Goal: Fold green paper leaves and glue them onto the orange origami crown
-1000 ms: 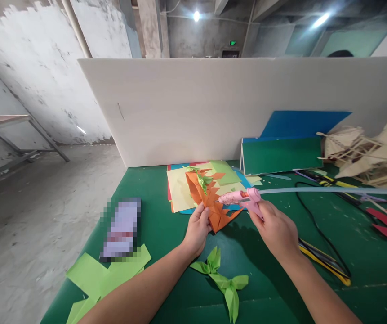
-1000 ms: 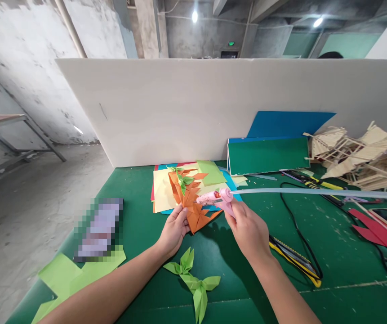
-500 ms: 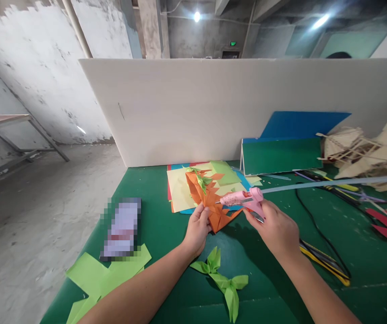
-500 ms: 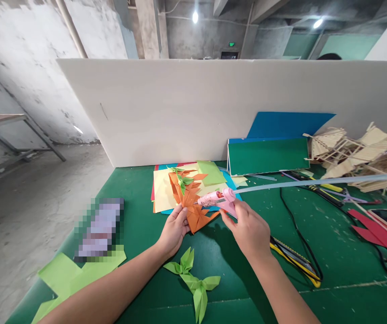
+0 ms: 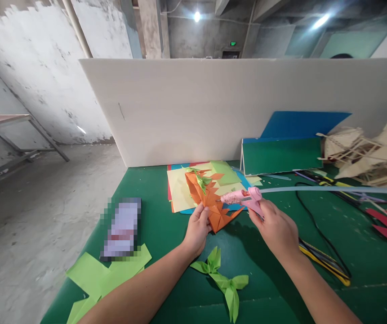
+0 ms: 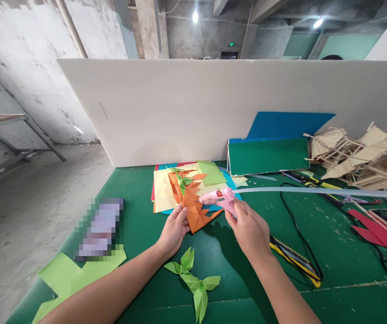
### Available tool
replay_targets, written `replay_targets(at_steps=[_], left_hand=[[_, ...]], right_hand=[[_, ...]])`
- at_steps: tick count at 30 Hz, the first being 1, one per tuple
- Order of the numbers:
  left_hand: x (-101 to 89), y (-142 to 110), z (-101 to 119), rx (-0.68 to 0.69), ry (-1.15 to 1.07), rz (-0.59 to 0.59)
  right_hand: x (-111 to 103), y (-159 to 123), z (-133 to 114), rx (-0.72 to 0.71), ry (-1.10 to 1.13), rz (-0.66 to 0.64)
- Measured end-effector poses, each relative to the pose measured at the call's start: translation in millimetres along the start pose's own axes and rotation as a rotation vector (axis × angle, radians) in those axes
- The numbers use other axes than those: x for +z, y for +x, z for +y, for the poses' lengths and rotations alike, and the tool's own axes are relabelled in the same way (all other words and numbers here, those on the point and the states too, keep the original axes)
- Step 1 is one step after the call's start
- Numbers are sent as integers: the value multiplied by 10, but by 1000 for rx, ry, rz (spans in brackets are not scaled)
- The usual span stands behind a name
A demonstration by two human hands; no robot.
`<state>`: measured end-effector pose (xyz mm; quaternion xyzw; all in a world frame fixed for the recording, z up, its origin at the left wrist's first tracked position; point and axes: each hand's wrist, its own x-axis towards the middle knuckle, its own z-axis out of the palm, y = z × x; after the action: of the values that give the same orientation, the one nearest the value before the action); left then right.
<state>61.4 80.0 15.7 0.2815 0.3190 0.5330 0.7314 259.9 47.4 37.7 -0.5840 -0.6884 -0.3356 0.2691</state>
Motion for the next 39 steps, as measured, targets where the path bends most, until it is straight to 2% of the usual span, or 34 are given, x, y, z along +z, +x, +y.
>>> replay_targets(at_steps=[6, 10, 23, 26, 30, 32, 35, 39], left_hand=[[-6, 16, -1, -1, -16, 25], [-28, 32, -9, 0, -16, 16], [-20, 11, 3, -3, -8, 29], [-26, 9, 1, 1, -22, 21], [-23, 6, 1, 8, -50, 39], [-24, 9, -1, 10, -57, 50], [-31, 16, -5, 13, -63, 49], [-35, 14, 1, 4, -45, 45]], right_hand=[[-7, -45, -5, 38, 2, 45], [12, -53, -15, 8, 0, 21], [-2, -51, 108, 79, -50, -1], [-26, -63, 232, 208, 16, -42], [-27, -116, 537, 484, 125, -220], [20, -174, 718, 567, 135, -274], [141, -291, 940, 559, 151, -342], [313, -434, 1068, 543, 196, -434]])
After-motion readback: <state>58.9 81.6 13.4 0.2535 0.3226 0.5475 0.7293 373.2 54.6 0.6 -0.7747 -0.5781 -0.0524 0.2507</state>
